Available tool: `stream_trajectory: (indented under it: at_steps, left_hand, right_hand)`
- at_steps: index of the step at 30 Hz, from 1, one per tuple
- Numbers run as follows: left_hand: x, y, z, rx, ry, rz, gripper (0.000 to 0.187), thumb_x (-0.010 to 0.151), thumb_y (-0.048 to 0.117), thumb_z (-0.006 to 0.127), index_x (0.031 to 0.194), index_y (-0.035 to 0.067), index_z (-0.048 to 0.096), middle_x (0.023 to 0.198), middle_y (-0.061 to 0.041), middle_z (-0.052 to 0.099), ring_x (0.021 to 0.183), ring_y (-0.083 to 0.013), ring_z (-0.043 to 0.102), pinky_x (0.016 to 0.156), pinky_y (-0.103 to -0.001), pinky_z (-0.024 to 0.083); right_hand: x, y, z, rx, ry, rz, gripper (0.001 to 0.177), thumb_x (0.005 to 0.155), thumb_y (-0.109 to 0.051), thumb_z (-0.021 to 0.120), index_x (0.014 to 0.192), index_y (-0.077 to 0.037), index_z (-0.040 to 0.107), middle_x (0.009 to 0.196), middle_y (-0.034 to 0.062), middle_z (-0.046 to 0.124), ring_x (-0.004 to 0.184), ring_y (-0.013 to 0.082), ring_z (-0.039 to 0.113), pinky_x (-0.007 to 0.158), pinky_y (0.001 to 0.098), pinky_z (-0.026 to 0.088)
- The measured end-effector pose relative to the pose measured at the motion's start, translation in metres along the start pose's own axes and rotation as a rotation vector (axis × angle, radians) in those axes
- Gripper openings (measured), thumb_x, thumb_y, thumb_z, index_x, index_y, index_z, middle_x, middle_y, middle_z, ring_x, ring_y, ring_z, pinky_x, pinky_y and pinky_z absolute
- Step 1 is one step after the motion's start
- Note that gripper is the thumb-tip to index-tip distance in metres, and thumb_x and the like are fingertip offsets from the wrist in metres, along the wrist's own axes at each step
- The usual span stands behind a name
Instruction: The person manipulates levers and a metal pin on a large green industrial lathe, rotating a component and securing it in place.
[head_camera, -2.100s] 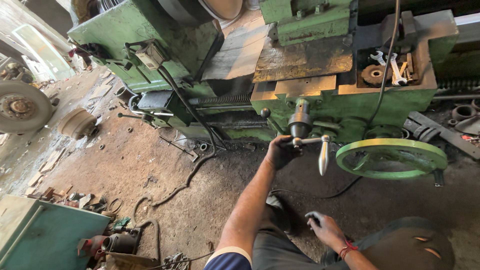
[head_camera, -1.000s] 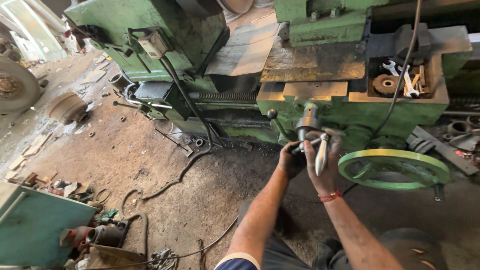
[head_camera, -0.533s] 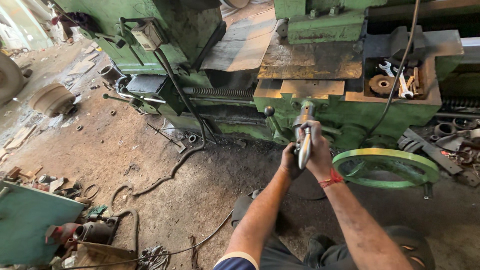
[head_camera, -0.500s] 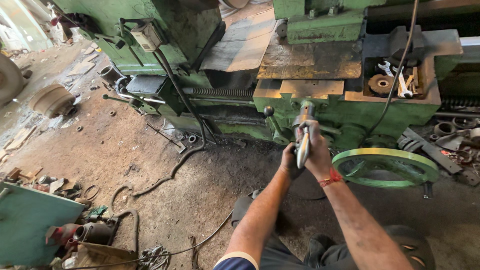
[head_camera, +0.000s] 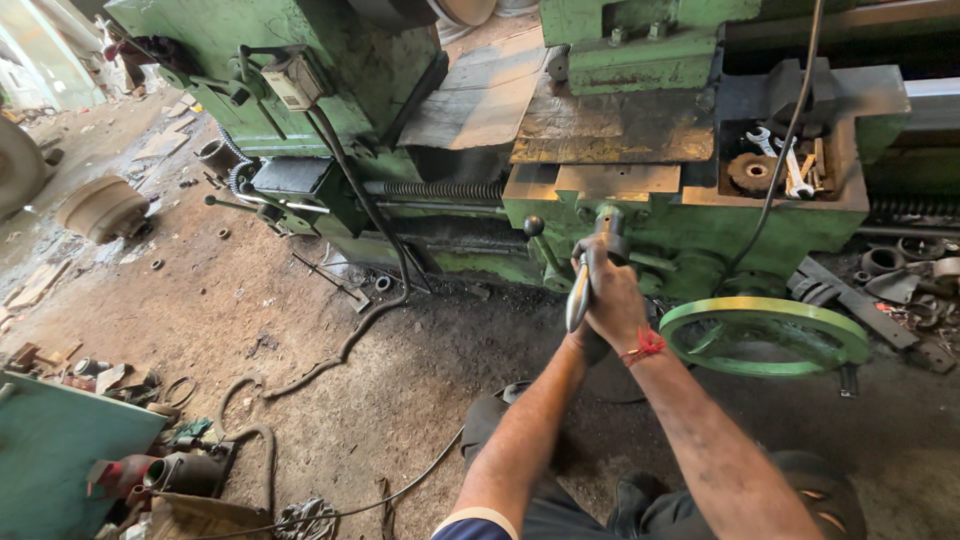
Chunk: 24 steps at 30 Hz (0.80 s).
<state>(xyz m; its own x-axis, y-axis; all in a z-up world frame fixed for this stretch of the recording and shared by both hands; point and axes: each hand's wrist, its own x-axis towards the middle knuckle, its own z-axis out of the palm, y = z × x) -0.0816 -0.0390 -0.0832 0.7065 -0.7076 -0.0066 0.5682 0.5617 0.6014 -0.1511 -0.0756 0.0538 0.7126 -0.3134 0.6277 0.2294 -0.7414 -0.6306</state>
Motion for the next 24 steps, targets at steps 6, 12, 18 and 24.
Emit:
stream_trajectory:
  at_steps: [6,12,18,24]
  left_hand:
    - [0.005,-0.008,-0.007,-0.046,0.05,0.061,0.056,0.1,0.074,0.042,0.121,0.024,0.057,0.099,0.006,0.056,0.092,-0.0077,0.054,0.081,-0.024,0.048]
    - [0.022,-0.034,-0.038,-0.524,-0.067,-0.066,0.059,0.095,0.071,0.052,0.122,0.018,0.054,0.102,-0.002,0.06,0.094,-0.0162,0.06,0.081,-0.029,0.05]
    - [0.042,-0.057,-0.07,-0.433,-0.374,0.023,0.08,0.078,0.081,0.055,0.121,0.014,0.055,0.098,-0.008,0.063,0.086,-0.0244,0.063,0.076,-0.037,0.053]
    - [0.037,-0.074,-0.083,-0.133,-0.149,-0.288,0.064,0.094,0.077,0.056,0.116,0.016,0.054,0.097,-0.009,0.06,0.087,-0.0261,0.062,0.079,-0.041,0.052]
  right_hand:
    - [0.002,0.004,0.008,-0.082,-0.061,-0.06,0.033,0.094,-0.009,0.066,0.12,-0.014,0.046,0.094,0.0151,0.073,0.085,0.0399,0.071,0.073,0.0519,0.051]
    - [0.003,0.009,0.015,-0.204,-0.213,-0.027,0.057,0.075,-0.01,0.073,0.123,-0.016,0.043,0.101,0.0081,0.073,0.095,0.0314,0.073,0.076,0.0505,0.042]
    - [0.003,0.018,0.029,-0.315,-0.277,-0.026,0.046,0.088,-0.014,0.061,0.13,-0.018,0.042,0.105,0.0078,0.073,0.091,0.0309,0.072,0.077,0.0521,0.041]
    - [0.006,0.021,0.042,-0.412,-0.375,0.033,0.024,0.103,-0.016,0.035,0.125,-0.017,0.043,0.097,0.0084,0.073,0.087,0.0319,0.073,0.08,0.0556,0.041]
